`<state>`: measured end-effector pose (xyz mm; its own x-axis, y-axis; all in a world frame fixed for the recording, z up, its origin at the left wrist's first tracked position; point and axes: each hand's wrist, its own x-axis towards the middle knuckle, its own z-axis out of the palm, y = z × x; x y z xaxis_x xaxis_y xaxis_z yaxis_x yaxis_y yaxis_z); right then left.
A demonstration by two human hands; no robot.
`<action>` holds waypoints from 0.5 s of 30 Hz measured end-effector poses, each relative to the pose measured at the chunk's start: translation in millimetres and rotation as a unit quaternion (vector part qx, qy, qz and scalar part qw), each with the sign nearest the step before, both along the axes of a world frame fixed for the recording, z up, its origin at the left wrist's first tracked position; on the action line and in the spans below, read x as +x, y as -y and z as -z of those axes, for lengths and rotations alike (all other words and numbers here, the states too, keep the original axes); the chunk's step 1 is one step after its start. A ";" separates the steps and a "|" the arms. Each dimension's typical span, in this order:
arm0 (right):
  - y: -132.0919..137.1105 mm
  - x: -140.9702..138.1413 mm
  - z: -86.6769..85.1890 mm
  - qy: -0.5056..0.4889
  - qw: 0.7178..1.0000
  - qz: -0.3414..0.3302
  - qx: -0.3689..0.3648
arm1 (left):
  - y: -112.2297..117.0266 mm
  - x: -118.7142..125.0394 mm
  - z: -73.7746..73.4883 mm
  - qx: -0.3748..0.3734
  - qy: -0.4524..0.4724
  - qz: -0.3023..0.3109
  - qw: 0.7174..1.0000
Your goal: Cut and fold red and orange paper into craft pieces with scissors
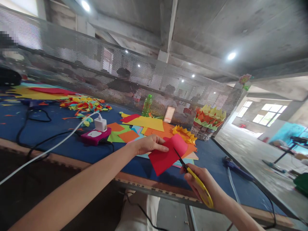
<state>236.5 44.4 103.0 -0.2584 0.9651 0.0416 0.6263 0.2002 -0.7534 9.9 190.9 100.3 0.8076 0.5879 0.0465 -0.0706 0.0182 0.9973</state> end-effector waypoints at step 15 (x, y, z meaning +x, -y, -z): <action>-4.4 12.0 10.0 0.059 0.997 -0.035 0.040 | -1.0 -0.5 0.7 -0.006 -0.008 -0.003 1.000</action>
<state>248.4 48.8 93.0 -0.3331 0.9393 0.0820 0.6923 0.3026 -0.6550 9.3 191.9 99.6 0.8048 0.5930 0.0270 -0.0554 0.0296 0.9980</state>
